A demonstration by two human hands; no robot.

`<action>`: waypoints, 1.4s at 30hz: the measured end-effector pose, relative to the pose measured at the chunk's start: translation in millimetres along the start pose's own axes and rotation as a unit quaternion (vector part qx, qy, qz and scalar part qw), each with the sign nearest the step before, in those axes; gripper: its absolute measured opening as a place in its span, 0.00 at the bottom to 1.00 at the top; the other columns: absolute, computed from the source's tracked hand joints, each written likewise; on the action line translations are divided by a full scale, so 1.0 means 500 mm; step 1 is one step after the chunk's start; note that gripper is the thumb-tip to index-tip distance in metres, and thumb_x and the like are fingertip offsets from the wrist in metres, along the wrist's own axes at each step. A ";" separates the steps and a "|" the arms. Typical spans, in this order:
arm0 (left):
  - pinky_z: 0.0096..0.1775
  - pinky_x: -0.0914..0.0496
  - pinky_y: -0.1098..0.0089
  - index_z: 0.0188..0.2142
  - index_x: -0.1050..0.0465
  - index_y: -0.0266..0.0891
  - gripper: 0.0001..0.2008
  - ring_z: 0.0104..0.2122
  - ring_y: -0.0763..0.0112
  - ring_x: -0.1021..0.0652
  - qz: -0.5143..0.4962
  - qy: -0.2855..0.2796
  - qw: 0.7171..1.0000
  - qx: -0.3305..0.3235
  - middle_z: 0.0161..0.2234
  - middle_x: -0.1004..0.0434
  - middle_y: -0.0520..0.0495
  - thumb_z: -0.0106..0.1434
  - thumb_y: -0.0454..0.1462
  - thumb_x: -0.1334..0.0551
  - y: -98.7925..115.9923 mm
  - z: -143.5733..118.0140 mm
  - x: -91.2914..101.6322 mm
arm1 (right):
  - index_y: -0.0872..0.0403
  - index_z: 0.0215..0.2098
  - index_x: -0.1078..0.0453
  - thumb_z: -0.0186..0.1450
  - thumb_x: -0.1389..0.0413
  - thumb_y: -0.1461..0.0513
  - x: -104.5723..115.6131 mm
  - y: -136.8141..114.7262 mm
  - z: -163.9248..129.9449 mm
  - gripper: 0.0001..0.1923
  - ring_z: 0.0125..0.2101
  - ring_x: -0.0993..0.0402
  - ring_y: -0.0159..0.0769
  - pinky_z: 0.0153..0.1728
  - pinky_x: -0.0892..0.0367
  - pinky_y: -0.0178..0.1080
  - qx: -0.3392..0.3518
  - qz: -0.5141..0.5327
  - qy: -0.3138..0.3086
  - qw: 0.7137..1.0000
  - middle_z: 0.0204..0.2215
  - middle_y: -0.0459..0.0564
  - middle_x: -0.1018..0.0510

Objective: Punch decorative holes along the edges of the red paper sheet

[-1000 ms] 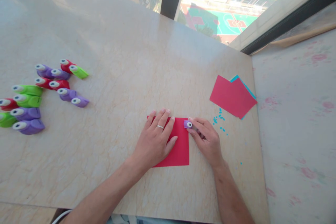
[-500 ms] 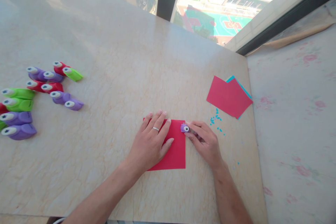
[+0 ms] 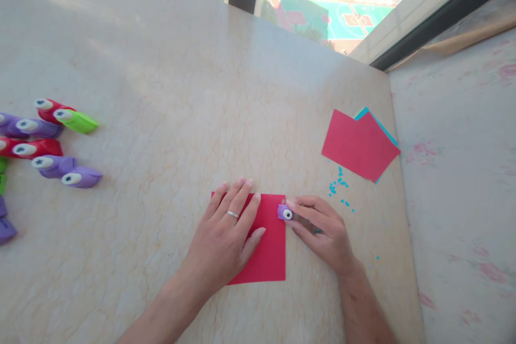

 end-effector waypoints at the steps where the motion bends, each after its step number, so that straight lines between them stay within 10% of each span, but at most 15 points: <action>1: 0.61 0.40 0.46 0.56 0.32 0.32 0.20 0.63 0.48 0.37 0.004 0.000 1.000 -0.003 0.63 0.37 0.32 0.67 0.38 0.43 0.001 0.000 0.000 | 0.48 0.50 0.25 0.62 0.38 0.67 0.000 0.000 0.001 0.18 0.39 0.23 0.37 0.39 0.25 0.40 0.000 -0.001 0.001 1.000 0.39 0.53 0.21; 42: 0.61 0.38 0.46 0.55 0.33 0.33 0.18 0.63 0.50 0.36 -0.039 0.037 0.999 -0.004 0.61 0.35 0.32 0.66 0.36 0.42 0.000 -0.002 0.019 | 0.47 0.55 0.29 0.65 0.41 0.65 -0.012 0.009 -0.005 0.20 0.40 0.25 0.38 0.38 0.25 0.40 -0.032 -0.013 -0.003 0.999 0.43 0.53 0.23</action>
Point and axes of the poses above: each hand's wrist, its own z-axis towards the middle knuckle, its own x-axis out of the back of the hand, y = z × x, the point moved 9 cm from there along z, towards the middle knuckle
